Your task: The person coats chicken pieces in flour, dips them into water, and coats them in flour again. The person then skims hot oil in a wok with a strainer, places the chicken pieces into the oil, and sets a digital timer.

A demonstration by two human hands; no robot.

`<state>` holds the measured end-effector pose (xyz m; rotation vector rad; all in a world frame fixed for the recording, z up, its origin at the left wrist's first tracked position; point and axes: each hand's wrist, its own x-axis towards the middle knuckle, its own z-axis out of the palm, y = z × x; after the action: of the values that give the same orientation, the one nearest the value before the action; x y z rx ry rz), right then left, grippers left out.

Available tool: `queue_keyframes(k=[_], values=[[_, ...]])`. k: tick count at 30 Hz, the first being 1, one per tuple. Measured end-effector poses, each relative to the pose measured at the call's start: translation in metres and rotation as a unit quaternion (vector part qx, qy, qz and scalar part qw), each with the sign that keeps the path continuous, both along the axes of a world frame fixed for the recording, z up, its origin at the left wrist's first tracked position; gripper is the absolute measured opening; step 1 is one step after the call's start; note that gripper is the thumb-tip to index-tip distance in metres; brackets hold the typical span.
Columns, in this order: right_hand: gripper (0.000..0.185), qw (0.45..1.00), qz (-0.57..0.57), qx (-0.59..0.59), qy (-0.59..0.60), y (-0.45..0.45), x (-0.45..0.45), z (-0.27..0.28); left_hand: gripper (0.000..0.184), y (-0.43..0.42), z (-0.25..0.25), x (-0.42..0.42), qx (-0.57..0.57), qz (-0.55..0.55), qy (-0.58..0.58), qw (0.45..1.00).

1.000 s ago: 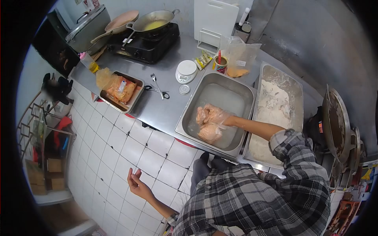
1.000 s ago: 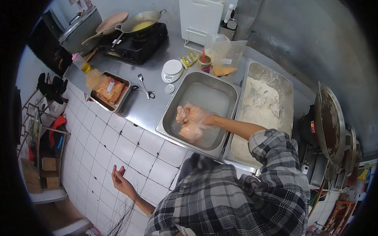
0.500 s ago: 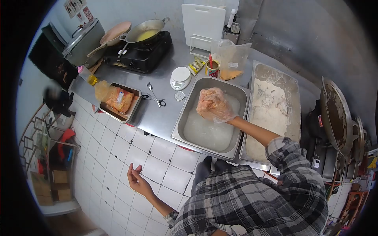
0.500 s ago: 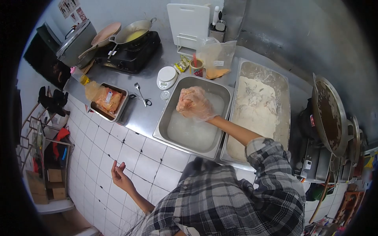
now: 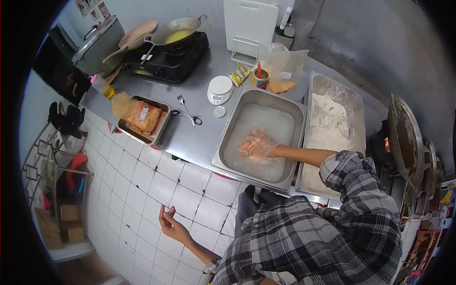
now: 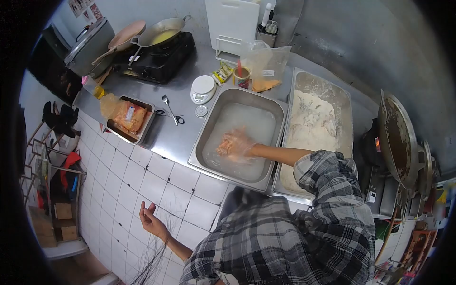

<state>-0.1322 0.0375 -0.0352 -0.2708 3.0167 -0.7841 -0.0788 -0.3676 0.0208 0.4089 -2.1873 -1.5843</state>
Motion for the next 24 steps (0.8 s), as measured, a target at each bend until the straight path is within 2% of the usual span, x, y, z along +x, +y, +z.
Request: queue_keyframes(k=[1,2,3,4,5,7,10,12,24], values=[[0.033,0.999,0.0,0.007,-0.037,-0.004,0.002,0.016,0.03,-0.001,-0.001,-0.001,0.002,0.002,0.0,1.0],[0.027,0.985,-0.011,-0.158,-0.075,-0.002,0.003,0.013,0.03,-0.002,-0.002,-0.001,0.003,0.003,0.0,1.0],[0.022,0.941,-0.018,-0.319,-0.111,0.0,0.002,0.009,0.03,-0.002,-0.002,-0.002,0.005,0.004,0.001,1.0],[0.017,0.87,-0.029,-0.471,-0.142,0.002,0.002,0.005,0.03,-0.003,-0.002,-0.003,0.001,0.002,0.0,1.0],[0.017,0.81,-0.033,-0.56,-0.17,0.007,0.003,0.002,0.03,-0.004,-0.002,-0.004,-0.004,0.001,0.001,1.0],[0.017,0.73,-0.038,-0.65,-0.209,0.015,0.006,0.007,0.03,-0.006,-0.001,-0.006,-0.011,-0.004,0.005,1.0],[0.016,0.703,-0.052,-0.675,-0.219,0.027,0.011,0.016,0.029,-0.007,0.002,-0.01,-0.018,-0.013,0.014,1.0],[0.016,0.707,-0.062,-0.672,-0.21,0.034,0.014,0.021,0.029,-0.005,0.006,-0.012,-0.028,-0.016,0.012,0.999],[0.015,0.794,-0.073,-0.597,-0.094,0.054,0.003,0.052,0.029,0.025,0.016,-0.03,-0.03,-0.082,0.029,0.996]])
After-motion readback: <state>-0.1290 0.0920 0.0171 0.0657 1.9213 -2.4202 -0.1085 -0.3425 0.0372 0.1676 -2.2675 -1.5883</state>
